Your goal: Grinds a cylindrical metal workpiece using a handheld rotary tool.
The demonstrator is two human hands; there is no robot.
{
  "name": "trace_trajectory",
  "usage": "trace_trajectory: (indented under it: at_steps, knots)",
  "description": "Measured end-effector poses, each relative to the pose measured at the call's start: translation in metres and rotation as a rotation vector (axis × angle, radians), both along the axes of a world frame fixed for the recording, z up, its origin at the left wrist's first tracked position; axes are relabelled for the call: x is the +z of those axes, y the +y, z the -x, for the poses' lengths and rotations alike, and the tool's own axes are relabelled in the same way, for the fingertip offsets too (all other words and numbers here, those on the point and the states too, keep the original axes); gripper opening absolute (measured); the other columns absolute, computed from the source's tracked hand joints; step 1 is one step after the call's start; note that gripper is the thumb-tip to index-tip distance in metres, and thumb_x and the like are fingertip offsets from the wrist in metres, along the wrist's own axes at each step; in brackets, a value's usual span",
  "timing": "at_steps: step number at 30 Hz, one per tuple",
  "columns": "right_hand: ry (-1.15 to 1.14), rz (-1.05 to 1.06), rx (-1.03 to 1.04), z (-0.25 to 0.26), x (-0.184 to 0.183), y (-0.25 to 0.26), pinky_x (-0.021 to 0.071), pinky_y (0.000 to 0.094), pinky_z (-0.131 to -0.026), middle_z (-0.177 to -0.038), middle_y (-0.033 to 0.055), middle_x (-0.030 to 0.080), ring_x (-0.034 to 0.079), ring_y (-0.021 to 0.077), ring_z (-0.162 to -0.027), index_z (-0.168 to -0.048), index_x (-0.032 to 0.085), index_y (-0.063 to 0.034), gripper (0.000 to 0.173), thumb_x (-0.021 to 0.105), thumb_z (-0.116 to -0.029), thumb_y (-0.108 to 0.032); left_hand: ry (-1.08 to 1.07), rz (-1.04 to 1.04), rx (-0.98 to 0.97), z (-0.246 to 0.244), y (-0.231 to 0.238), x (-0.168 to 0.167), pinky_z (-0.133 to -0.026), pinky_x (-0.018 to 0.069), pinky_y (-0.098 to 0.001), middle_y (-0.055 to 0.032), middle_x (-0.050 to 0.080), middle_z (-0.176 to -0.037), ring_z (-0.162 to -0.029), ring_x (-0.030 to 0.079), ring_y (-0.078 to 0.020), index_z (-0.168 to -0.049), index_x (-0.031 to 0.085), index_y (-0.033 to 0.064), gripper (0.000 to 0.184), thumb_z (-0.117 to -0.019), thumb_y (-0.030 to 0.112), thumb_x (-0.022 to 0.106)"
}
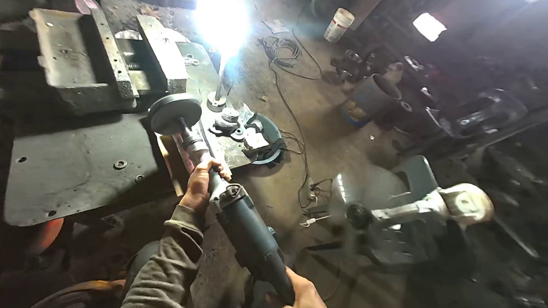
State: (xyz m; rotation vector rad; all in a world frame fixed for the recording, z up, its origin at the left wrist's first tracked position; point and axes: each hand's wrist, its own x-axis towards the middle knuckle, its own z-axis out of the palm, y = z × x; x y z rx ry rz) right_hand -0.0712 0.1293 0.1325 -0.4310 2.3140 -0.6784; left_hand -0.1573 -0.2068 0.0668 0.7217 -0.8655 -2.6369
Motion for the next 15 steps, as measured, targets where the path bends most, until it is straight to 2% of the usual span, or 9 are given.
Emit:
trace_trajectory:
  at_steps: [3, 6, 13, 15]
  knots:
    - [-0.003, -0.068, 0.083, 0.004, 0.005, -0.007, 0.0585, 0.0538, -0.089, -0.103, 0.0074, 0.076, 0.073, 0.0234, -0.096, -0.133, 0.065, -0.0155, 0.055, 0.079, -0.0854, -0.041, 0.024, -0.036, 0.087, -0.02, -0.008, -0.011, -0.058, 0.0579, -0.0363, -0.0039, 0.055, -0.062, -0.054, 0.06, -0.0184, -0.082, 0.052, 0.0098, 0.026, -0.1039, 0.016, 0.039]
    - [-0.007, -0.085, 0.108, 0.004, 0.004, -0.009, 0.0581, 0.0548, -0.089, -0.104, 0.0083, 0.076, 0.073, 0.0248, -0.096, -0.135, 0.064, -0.0158, 0.057, 0.078, -0.0857, -0.041, 0.035, -0.051, 0.116, -0.027, -0.011, -0.016, -0.059, 0.0587, -0.0374, -0.0038, 0.054, -0.06, -0.053, 0.06, -0.019, -0.081, 0.051, 0.0097, 0.027, -0.1039, 0.015, 0.038]
    - [0.027, 0.002, 0.013, -0.007, -0.005, 0.0, 0.0586, 0.0501, -0.091, -0.103, 0.0085, 0.076, 0.073, 0.0217, -0.096, -0.129, 0.067, -0.0087, 0.054, 0.08, -0.0858, -0.039, -0.013, -0.011, 0.002, -0.004, -0.001, -0.001, -0.057, 0.0565, -0.0342, -0.004, 0.056, -0.062, -0.055, 0.059, -0.0177, -0.079, 0.053, 0.0096, 0.028, -0.1034, 0.017, 0.042]
    - [0.025, 0.02, -0.035, -0.007, -0.008, 0.004, 0.059, 0.0486, -0.091, -0.102, 0.008, 0.076, 0.073, 0.0204, -0.096, -0.126, 0.067, -0.0079, 0.053, 0.081, -0.0844, -0.038, -0.031, 0.001, -0.041, 0.007, 0.008, 0.004, -0.057, 0.0551, -0.0334, -0.0029, 0.055, -0.064, -0.055, 0.058, -0.0162, -0.083, 0.055, 0.0109, 0.023, -0.1028, 0.018, 0.045]
